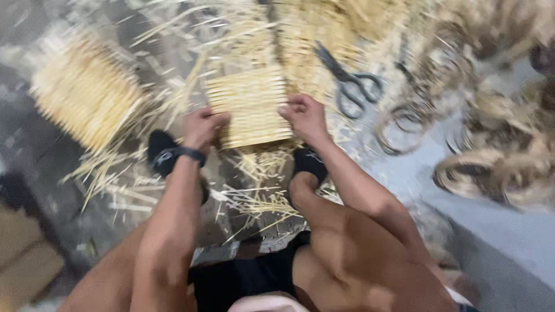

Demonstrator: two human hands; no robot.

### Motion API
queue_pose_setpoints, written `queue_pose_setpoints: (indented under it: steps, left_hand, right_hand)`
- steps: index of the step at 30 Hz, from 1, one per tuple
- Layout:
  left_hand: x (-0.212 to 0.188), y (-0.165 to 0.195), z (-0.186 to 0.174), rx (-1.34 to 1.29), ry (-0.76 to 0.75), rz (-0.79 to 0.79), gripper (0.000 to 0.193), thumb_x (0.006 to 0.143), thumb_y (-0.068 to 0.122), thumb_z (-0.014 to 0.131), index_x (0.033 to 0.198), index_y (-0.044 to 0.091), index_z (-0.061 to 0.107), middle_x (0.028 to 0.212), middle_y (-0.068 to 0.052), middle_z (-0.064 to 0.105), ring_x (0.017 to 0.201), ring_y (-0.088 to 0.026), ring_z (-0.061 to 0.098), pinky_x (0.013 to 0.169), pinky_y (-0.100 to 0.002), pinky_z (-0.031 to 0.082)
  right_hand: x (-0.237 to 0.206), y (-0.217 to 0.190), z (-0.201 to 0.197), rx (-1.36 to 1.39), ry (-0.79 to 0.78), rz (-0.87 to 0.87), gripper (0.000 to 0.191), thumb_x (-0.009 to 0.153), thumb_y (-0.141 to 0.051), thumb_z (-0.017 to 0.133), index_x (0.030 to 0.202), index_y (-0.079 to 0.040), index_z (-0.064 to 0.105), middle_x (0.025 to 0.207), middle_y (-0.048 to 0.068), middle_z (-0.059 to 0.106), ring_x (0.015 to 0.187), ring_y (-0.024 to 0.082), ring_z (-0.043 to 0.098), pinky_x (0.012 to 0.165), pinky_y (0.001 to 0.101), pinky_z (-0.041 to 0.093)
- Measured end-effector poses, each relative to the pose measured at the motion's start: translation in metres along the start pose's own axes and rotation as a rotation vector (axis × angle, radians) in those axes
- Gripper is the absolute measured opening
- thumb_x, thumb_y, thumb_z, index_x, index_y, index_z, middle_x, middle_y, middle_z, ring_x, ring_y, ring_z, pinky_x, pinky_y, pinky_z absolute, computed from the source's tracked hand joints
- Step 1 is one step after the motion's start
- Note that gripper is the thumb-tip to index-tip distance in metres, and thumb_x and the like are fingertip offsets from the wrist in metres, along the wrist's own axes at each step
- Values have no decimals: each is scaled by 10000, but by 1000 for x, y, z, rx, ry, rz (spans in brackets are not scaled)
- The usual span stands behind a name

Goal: The person sits on the floor assembling square mats from bamboo skewers, fitting a bamboo ring around the skewer bundle, and trimming excess skewer ends with scissors. They work over a round wooden bowl form, pressing the ring into place, cutting protruding sticks, and setting finished mats aside with completed bamboo bowls nearby.

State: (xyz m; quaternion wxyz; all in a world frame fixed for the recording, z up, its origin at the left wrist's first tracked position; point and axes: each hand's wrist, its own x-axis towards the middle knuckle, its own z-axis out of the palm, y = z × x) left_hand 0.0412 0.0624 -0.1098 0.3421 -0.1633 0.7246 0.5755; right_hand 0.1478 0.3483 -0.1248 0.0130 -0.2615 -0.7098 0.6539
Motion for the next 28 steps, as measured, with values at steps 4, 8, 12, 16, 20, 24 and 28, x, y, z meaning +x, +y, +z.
queue_pose_setpoints:
  steps: [4,8,12,16,20,24,28]
  left_hand:
    - [-8,9,4,-40,91,-76,484,763,128,839,1198,-19,689,904,-22,715,675,-137,657,573,-280,519]
    - [-10,16,-1,-178,202,-62,731,840,144,845,1453,18,469,927,-45,637,713,-124,601,568,-257,467]
    - [-17,27,-11,-190,368,134,724,854,86,812,1434,-8,389,1064,-85,659,865,-154,670,646,-263,550]
    - [-39,57,5,79,458,611,561,968,23,797,1420,-59,476,1258,-147,609,1096,-210,651,904,-312,598]
    - [-77,118,42,359,377,935,333,1025,34,743,1329,6,609,1294,-139,642,1159,-231,648,955,-350,592]
    - [-115,180,101,317,44,1351,362,1019,71,746,1367,78,648,1297,-146,658,1223,-289,643,1009,-380,564]
    - [-168,211,121,-23,-52,860,254,1044,112,704,1287,67,762,1049,-148,727,940,-261,648,798,-367,540]
  right_hand:
    - [12,6,-98,531,252,-69,228,912,-100,704,1127,-37,663,887,37,693,760,132,689,627,267,536]
    - [-14,5,-225,-551,824,-14,296,856,-130,798,1110,-43,674,977,68,663,861,213,678,804,344,546]
    - [-15,4,-263,-1022,564,-234,328,811,-244,882,1044,-56,748,986,164,645,965,376,602,872,473,479]
    - [25,-7,-257,-1188,425,-140,239,805,-280,844,941,-92,788,1002,193,683,987,411,615,888,503,478]
    - [44,-61,-231,-892,321,-102,173,981,-188,685,1097,-89,767,1099,166,738,1025,357,694,884,446,535]
    - [19,-177,-156,-764,-301,-300,112,1063,-129,658,994,-67,722,918,95,636,837,234,617,719,375,543]
    - [-38,-322,-109,-668,-285,-911,222,1011,-209,671,1179,-66,695,908,79,591,855,214,581,740,389,522]
